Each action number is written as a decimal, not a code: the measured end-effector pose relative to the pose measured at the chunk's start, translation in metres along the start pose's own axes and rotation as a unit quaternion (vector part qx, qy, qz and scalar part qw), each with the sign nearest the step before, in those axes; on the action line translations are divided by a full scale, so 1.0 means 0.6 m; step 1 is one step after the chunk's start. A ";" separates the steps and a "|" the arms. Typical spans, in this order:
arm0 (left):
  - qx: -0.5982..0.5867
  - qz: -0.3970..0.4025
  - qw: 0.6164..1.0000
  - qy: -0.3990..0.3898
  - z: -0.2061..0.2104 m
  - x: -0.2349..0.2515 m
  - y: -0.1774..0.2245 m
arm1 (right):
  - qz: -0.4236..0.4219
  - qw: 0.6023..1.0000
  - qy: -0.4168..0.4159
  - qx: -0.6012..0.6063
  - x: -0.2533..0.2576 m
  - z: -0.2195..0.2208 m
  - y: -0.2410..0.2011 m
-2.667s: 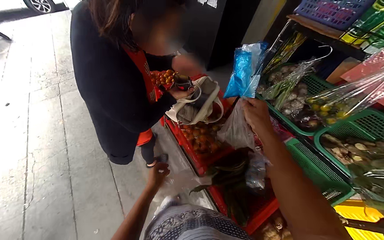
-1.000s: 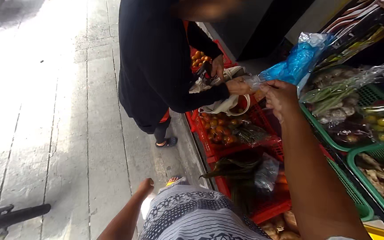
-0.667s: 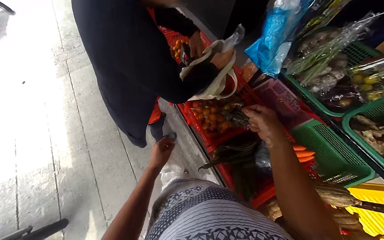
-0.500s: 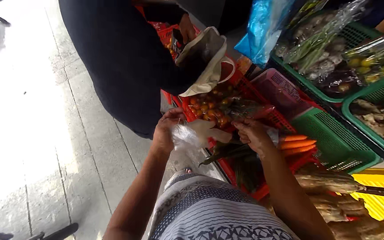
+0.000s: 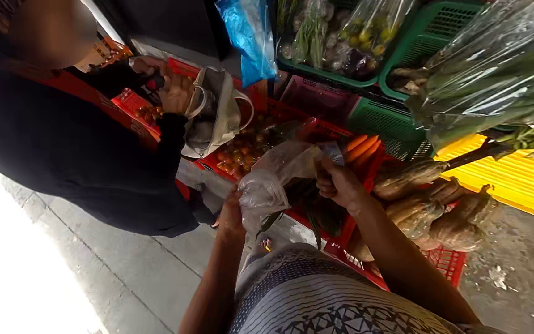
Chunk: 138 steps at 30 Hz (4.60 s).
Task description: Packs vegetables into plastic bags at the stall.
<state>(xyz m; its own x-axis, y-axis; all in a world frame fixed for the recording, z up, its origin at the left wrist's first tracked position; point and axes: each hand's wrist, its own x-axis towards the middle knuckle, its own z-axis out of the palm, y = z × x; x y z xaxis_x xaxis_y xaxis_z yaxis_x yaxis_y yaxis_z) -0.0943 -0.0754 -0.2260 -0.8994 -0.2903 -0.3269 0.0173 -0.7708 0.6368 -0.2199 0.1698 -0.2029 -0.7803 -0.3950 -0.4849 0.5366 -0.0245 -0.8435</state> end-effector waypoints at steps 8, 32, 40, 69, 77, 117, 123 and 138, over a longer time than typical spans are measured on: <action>0.360 -0.086 0.929 -0.001 0.043 0.020 -0.058 | -0.060 0.981 -0.032 -0.180 -0.031 -0.055 0.039; 0.325 -0.154 0.933 -0.007 0.123 0.084 -0.177 | 0.018 0.991 0.129 -0.027 -0.030 -0.142 0.106; 0.331 -0.255 0.908 -0.030 0.156 0.048 -0.186 | 0.007 0.994 0.019 -0.109 -0.036 -0.106 0.091; 0.306 -0.280 0.882 -0.222 0.136 0.087 -0.294 | 0.012 0.985 0.109 -0.134 -0.031 -0.167 0.156; 0.762 -0.045 0.558 -0.325 0.191 0.215 -0.386 | 0.038 0.926 0.376 0.005 -0.125 -0.323 0.152; 0.882 0.119 0.365 -0.275 0.255 0.194 -0.118 | -0.010 0.972 0.184 -0.146 -0.048 -0.137 0.087; 0.789 0.122 0.471 -0.374 0.252 0.170 -0.132 | -0.217 0.922 0.304 -0.102 -0.098 -0.073 0.019; 0.737 0.139 0.518 -0.412 0.259 0.050 -0.070 | -0.376 0.798 0.223 -0.416 -0.043 -0.030 0.097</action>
<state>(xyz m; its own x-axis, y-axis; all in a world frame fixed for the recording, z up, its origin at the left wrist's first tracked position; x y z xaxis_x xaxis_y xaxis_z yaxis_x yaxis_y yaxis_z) -0.1897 0.0363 -0.1540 -0.8428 0.5352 -0.0565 0.3912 0.6813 0.6187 -0.1742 0.1953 -0.2434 -0.9175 -0.1848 0.3522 -0.3901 0.5906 -0.7064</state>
